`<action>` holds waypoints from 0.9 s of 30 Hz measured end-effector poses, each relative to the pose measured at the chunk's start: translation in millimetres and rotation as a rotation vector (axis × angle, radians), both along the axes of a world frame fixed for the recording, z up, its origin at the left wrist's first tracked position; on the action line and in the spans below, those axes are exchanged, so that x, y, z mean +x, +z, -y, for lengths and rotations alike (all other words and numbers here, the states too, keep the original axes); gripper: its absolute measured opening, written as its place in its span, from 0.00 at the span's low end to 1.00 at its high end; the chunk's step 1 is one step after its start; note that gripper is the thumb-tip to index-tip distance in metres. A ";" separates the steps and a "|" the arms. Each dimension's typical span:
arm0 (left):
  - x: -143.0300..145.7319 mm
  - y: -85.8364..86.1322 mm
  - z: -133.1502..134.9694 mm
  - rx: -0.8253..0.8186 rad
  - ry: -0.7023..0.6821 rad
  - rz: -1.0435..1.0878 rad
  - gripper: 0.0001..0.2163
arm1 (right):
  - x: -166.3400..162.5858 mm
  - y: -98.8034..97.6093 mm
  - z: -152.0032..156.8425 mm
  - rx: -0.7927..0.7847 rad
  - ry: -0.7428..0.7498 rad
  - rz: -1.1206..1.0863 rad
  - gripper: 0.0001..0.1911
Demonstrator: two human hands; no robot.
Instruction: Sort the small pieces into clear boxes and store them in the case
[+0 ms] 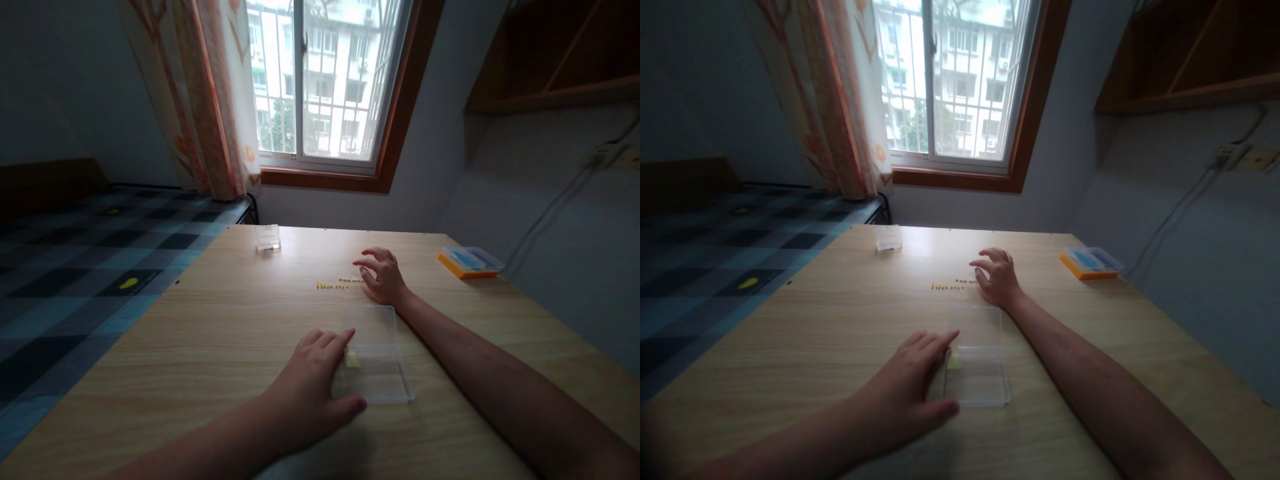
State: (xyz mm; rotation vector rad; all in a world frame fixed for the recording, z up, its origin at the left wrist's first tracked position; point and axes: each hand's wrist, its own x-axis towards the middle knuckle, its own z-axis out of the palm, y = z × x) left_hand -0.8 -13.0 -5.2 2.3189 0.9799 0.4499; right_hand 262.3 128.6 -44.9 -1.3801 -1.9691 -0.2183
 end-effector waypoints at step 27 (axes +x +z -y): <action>-0.4 -1.1 0.1 0.000 0.004 -0.024 0.40 | -5.9 -2.2 -3.5 -0.348 0.163 0.169 0.26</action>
